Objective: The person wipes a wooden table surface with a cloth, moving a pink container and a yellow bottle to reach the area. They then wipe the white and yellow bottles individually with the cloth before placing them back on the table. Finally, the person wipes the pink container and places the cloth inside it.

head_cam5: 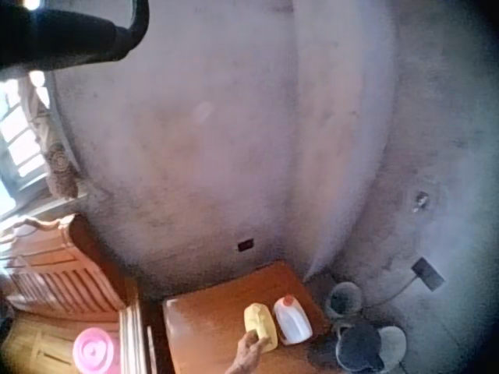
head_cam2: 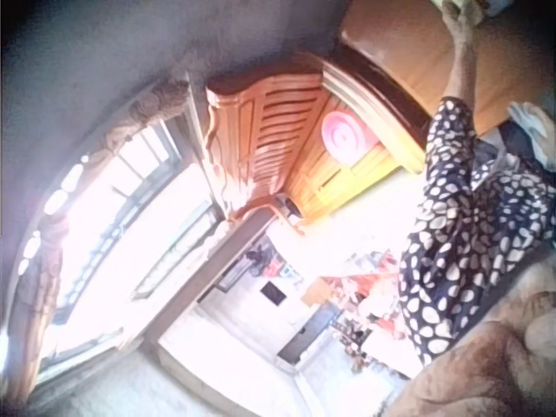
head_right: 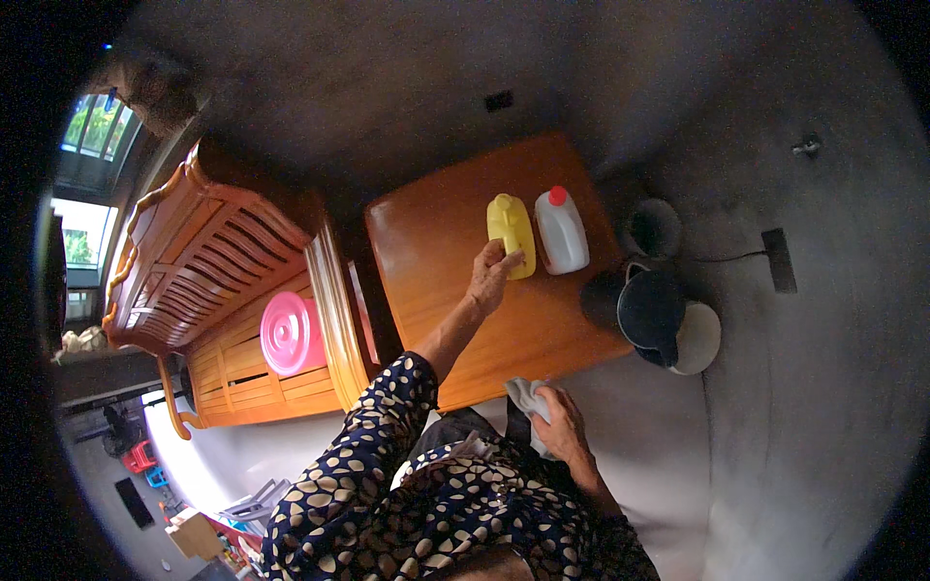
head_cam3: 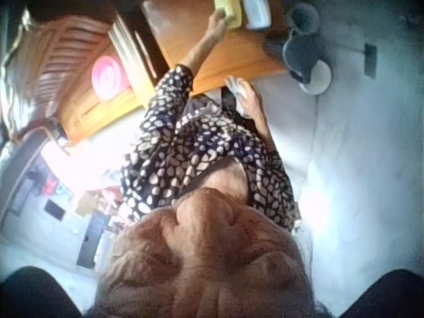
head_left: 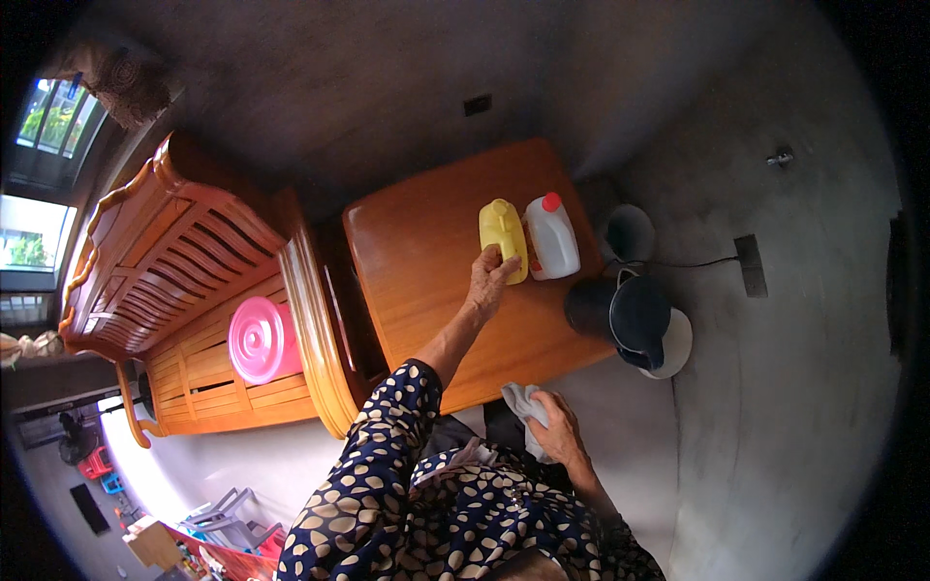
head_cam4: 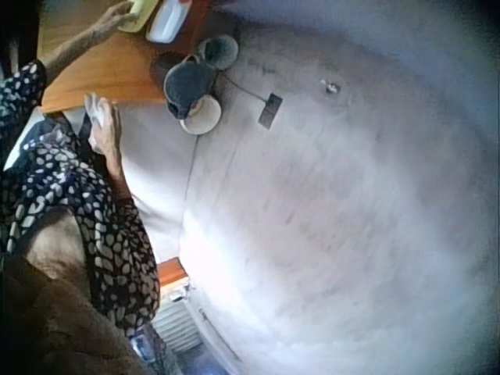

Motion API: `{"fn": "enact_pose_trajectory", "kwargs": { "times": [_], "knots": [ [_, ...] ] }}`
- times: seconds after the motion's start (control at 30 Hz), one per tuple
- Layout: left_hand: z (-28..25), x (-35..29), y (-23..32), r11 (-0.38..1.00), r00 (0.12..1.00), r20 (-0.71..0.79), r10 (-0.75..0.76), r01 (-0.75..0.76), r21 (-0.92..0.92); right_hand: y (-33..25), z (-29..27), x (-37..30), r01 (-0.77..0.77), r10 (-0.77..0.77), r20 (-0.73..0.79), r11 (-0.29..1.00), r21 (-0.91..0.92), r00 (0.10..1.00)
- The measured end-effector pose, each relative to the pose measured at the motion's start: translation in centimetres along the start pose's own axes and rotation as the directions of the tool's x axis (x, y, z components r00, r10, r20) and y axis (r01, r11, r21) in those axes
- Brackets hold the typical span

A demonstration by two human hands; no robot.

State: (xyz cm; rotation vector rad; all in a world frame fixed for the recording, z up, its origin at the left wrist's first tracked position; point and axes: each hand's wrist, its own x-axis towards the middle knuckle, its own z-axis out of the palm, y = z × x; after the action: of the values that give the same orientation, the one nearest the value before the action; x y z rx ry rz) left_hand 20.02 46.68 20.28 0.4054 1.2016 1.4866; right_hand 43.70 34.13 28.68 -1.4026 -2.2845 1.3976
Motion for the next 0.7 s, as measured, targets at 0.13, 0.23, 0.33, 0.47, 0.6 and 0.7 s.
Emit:
{"fn": "enact_pose_trajectory", "kwargs": {
  "times": [0.13,0.23,0.33,0.47,0.6,0.7],
  "knots": [
    [0.9,0.3,0.1,1.000,1.000,-0.027,-0.007,0.007,0.001,0.3,-0.3,0.7,-0.054,0.054,0.017,0.998,0.018,0.998],
    [1.1,1.1,-0.9,0.997,0.998,-0.047,0.040,-0.037,0.062,0.5,-0.1,1.2,-0.022,0.022,-0.030,1.000,0.009,0.999],
    [0.9,1.2,-1.5,0.960,0.987,-0.090,0.131,-0.104,0.261,0.3,0.0,2.0,0.033,-0.033,0.028,0.999,0.016,0.999],
    [2.3,2.1,-4.4,0.553,0.727,-0.165,0.667,-0.334,0.764,-0.3,0.4,3.2,0.065,-0.063,0.113,0.998,-0.015,0.992],
    [1.5,-0.5,0.0,0.707,0.827,-0.379,0.414,-0.030,0.707,-1.2,1.1,4.4,0.061,-0.044,0.195,0.995,-0.082,0.980],
    [-4.9,-2.6,0.0,0.672,0.648,-0.524,0.552,0.025,0.740,-1.2,2.4,5.4,0.186,-0.163,0.241,0.980,-0.075,0.957]
  ]
}}
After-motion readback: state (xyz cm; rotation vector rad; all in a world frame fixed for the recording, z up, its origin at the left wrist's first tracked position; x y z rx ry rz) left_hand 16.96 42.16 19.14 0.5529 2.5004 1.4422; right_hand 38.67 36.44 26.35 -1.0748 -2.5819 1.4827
